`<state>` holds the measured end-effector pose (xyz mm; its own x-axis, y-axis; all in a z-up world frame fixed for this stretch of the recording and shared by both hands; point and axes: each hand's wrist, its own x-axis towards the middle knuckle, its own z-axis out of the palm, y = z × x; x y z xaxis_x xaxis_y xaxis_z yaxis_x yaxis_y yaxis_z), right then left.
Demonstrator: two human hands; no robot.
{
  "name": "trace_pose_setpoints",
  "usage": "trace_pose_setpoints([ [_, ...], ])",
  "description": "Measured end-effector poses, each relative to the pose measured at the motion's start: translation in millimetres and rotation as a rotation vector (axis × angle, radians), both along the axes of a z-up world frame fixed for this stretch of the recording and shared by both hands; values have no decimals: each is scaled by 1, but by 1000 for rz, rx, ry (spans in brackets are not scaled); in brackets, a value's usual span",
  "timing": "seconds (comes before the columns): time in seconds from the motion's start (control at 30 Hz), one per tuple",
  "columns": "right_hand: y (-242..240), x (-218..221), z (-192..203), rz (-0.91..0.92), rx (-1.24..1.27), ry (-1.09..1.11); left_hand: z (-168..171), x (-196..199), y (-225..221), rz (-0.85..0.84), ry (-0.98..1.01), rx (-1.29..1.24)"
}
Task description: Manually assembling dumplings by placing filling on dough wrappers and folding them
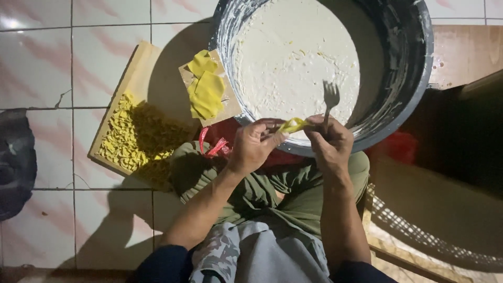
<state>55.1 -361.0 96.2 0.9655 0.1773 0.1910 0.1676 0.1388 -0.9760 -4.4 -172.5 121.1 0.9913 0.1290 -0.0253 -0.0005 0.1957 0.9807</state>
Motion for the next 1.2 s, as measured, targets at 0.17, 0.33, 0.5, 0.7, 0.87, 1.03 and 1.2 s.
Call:
trace_pose_setpoints([
  [0.17,14,-7,10,24,104,-78,15,8,1,92,-296,500],
  [0.33,20,-12,3,2,90,-141,12,9,2,53,-393,490],
  [0.5,12,-12,2,-3,59,-52,0,3,4,82,-377,575],
  [0.7,16,-14,10,32,-3,-6,-7,5,11,107,-550,705],
  [0.87,26,-12,2,73,-26,23,35,6,34,-30,-866,956],
  [1.03,38,-13,11,149,-123,53,-3,-8,56,86,-774,1054],
  [1.2,25,-12,-25,138,-171,40,-76,-12,123,281,-711,1147],
])
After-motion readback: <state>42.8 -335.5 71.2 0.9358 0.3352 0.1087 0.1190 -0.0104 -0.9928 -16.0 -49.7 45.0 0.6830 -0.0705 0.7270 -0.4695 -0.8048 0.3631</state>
